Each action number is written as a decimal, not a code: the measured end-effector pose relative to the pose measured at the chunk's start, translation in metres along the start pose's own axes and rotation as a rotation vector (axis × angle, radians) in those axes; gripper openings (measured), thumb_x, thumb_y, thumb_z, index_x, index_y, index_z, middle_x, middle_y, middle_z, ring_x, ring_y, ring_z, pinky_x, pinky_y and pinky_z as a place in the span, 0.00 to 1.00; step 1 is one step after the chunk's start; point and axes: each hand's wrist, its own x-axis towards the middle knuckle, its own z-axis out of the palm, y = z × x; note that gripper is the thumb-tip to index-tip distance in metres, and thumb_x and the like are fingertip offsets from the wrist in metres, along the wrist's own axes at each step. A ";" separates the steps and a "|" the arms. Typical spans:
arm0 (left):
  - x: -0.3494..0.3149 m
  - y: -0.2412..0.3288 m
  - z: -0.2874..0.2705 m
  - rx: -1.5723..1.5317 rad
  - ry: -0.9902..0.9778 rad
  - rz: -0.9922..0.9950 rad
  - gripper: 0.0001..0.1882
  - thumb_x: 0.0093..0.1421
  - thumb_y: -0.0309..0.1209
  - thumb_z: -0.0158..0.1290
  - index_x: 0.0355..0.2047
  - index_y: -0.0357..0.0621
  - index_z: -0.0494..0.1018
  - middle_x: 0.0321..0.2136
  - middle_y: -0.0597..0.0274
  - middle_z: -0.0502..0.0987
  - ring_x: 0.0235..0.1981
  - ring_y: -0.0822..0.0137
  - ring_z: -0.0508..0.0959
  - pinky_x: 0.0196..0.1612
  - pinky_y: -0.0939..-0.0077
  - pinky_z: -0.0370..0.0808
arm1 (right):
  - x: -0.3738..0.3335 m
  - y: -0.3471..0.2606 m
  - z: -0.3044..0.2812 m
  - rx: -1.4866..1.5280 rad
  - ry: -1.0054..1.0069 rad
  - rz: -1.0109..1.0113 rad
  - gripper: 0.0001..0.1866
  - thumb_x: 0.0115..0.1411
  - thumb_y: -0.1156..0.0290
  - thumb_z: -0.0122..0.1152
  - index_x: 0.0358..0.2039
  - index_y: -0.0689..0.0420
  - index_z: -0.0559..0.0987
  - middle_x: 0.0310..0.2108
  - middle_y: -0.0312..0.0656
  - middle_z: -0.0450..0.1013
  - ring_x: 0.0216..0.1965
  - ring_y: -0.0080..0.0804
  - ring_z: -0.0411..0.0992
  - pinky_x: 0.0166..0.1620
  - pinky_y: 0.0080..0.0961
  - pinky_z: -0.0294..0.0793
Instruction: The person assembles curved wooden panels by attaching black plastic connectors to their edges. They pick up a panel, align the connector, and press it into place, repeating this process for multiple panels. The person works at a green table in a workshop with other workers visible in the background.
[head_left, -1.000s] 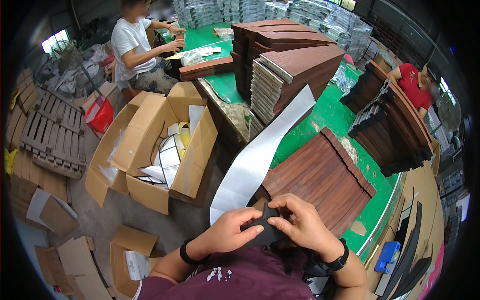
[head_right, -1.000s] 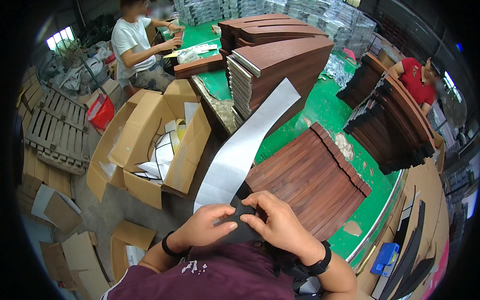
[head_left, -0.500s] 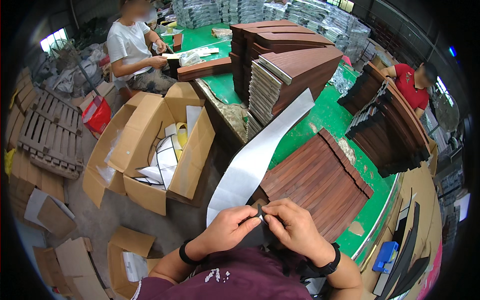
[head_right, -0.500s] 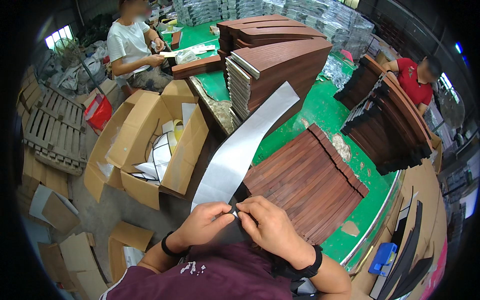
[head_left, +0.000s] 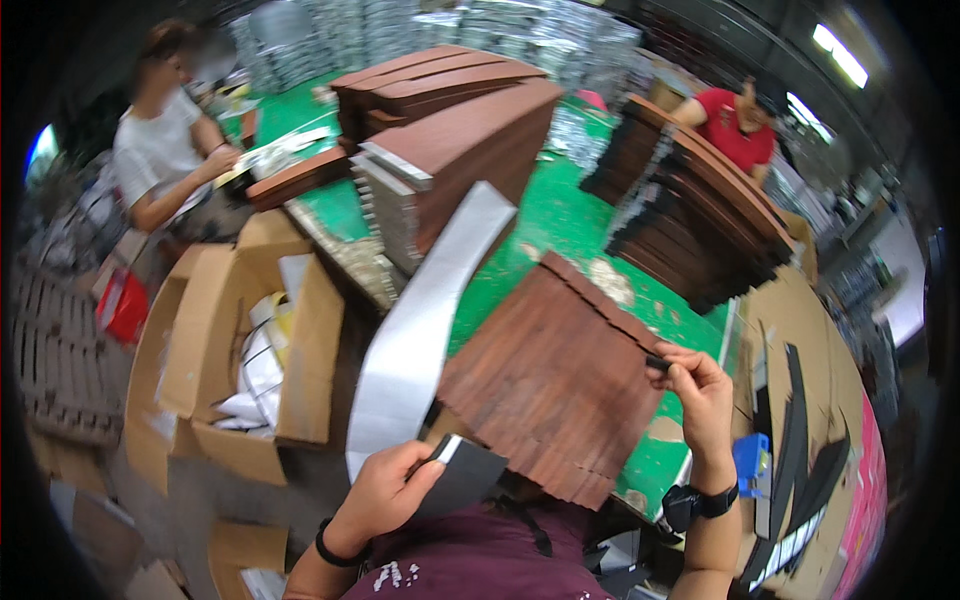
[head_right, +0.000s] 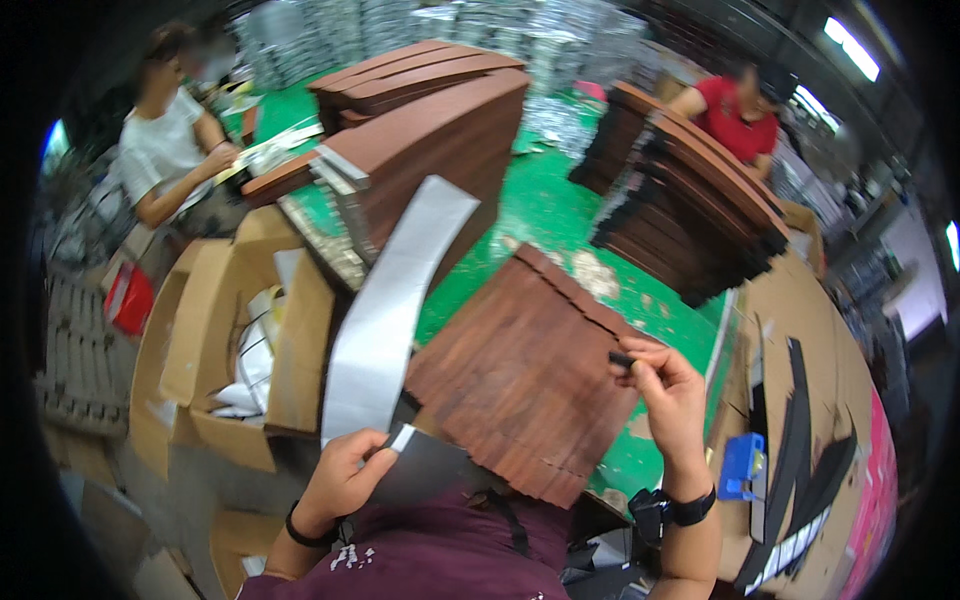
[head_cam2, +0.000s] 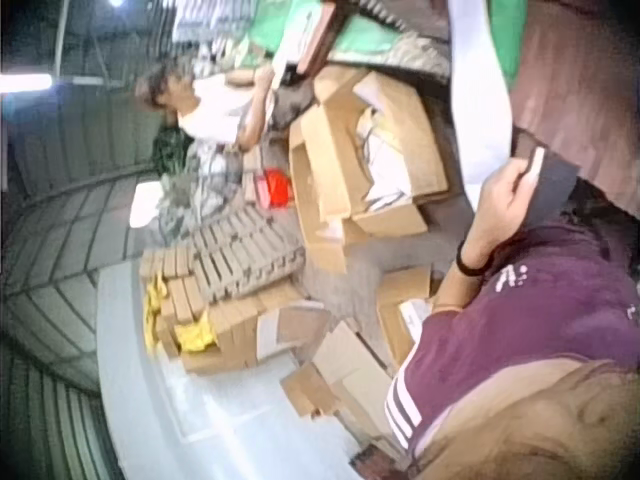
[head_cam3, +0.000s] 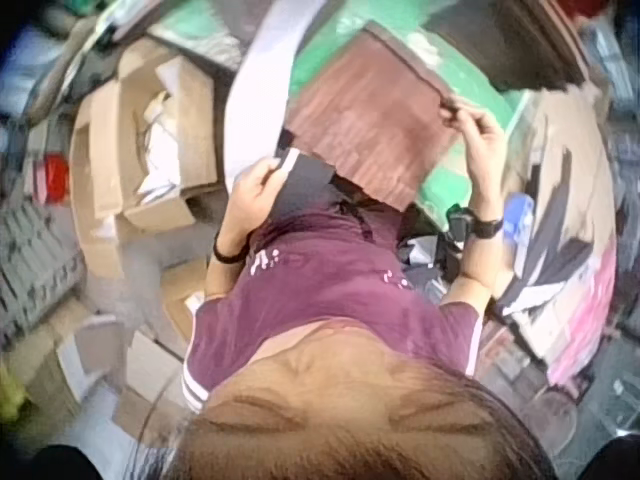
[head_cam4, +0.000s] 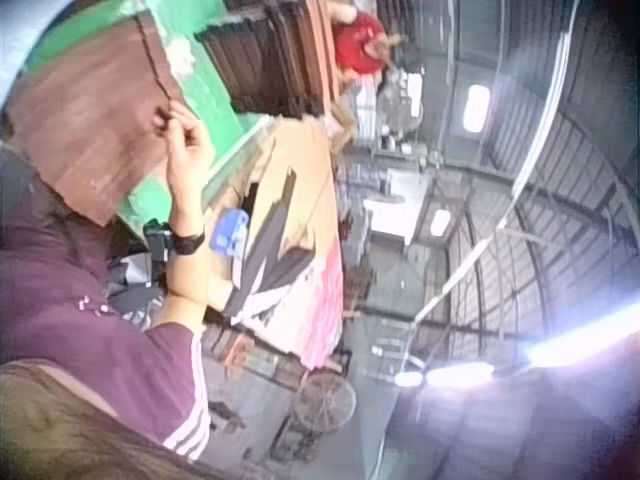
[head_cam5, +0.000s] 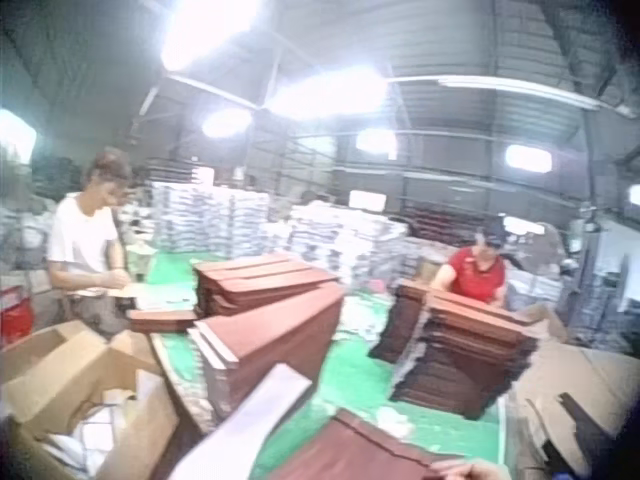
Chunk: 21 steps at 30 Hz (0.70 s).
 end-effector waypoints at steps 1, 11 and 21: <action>0.003 -0.003 0.004 0.024 -0.023 0.007 0.09 0.66 0.30 0.57 0.38 0.36 0.77 0.25 0.53 0.77 0.25 0.58 0.77 0.31 0.67 0.72 | 0.002 0.009 -0.029 -0.027 0.039 -0.004 0.04 0.66 0.82 0.59 0.41 0.66 0.78 0.57 0.56 0.74 0.42 0.30 0.80 0.48 0.27 0.81; 0.046 -0.015 0.028 -0.012 -0.210 0.001 0.08 0.63 0.27 0.58 0.38 0.33 0.77 0.27 0.55 0.78 0.28 0.66 0.77 0.34 0.72 0.73 | -0.001 0.091 -0.122 -0.553 0.300 -0.084 0.19 0.58 0.80 0.70 0.51 0.60 0.80 0.40 0.40 0.81 0.40 0.25 0.80 0.43 0.24 0.80; 0.072 -0.060 0.033 -0.219 -0.200 -0.217 0.11 0.69 0.31 0.57 0.36 0.34 0.77 0.25 0.73 0.74 0.27 0.82 0.69 0.31 0.83 0.68 | 0.023 0.105 -0.102 -0.881 0.250 -0.281 0.19 0.57 0.74 0.73 0.49 0.58 0.81 0.50 0.47 0.81 0.51 0.46 0.80 0.53 0.36 0.80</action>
